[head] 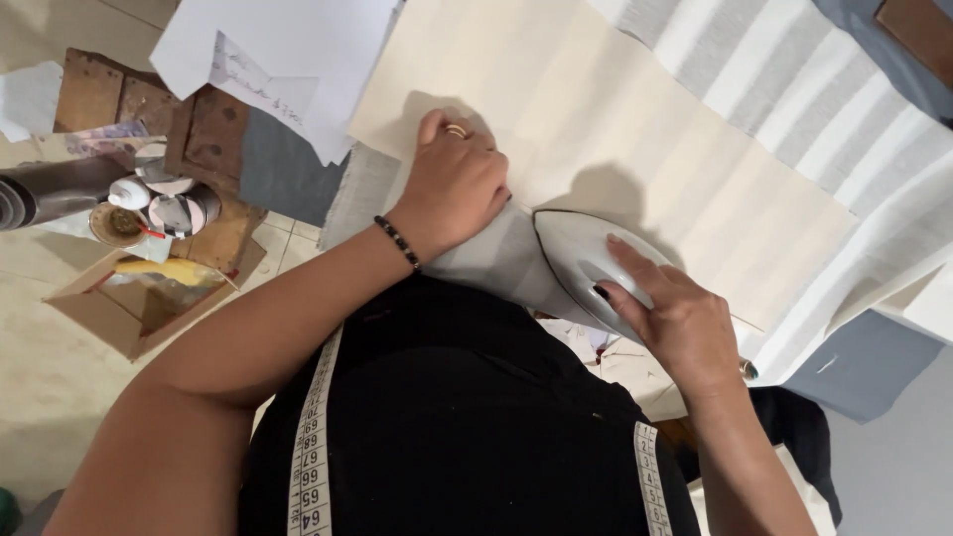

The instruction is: Plugging in an iron and pressing folded edges of a fabric strip to create a crease.

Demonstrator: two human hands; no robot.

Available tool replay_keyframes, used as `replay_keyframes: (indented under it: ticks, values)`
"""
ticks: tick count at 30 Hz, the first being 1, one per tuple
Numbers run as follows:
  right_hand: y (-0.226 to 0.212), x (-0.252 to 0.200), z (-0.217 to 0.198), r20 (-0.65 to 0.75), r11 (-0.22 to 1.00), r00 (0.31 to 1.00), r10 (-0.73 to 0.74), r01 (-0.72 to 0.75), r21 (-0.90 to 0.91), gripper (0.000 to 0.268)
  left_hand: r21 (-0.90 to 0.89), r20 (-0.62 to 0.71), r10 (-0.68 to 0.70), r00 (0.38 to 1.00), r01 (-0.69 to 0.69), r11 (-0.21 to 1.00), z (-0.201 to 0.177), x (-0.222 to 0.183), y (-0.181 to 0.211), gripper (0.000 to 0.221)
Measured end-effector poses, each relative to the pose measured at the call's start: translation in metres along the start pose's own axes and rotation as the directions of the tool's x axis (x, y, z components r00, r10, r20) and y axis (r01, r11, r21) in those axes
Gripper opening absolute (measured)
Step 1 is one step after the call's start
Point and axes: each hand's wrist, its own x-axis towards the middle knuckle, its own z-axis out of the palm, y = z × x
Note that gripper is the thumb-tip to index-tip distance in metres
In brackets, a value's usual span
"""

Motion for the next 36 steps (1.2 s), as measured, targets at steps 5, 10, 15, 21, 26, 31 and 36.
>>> replay_keyframes:
  ticks: [5,10,15,21,26,31,36]
  values:
    - [-0.027,0.023,-0.003,-0.017,0.993,0.997,-0.073,0.071,-0.099,0.041,-0.045,0.042,0.021,0.999,-0.019,0.999,-0.008,0.001,-0.006,0.015]
    - [-0.023,0.018,-0.008,-0.014,0.983,0.997,-0.078,0.075,-0.167,0.044,-0.063,0.046,0.038,0.998,-0.035,0.997,-0.004,0.000,-0.012,0.013]
    - [-0.025,0.020,-0.001,-0.007,0.986,0.998,-0.058,0.056,-0.160,0.044,-0.056,0.091,0.051,0.995,-0.046,0.997,-0.012,0.001,-0.010,0.011]
    - [-0.029,0.026,-0.001,-0.019,0.994,0.998,-0.062,0.061,-0.088,0.044,-0.055,0.137,0.050,0.989,-0.043,0.998,-0.011,0.002,-0.013,0.010]
    - [-0.013,0.010,-0.001,-0.016,0.994,0.999,-0.035,0.033,-0.108,0.044,-0.055,0.158,0.029,0.987,-0.020,0.998,-0.014,0.002,-0.011,0.010]
    - [-0.021,0.022,0.004,0.001,0.980,0.985,-0.173,0.172,-0.100,0.055,-0.065,0.186,0.070,0.980,-0.058,0.996,-0.053,0.007,0.002,0.029]
    - [0.006,-0.002,0.008,0.007,0.977,0.992,-0.125,0.124,-0.174,0.058,-0.124,0.159,0.092,0.983,-0.073,0.990,-0.053,0.012,0.006,0.029]
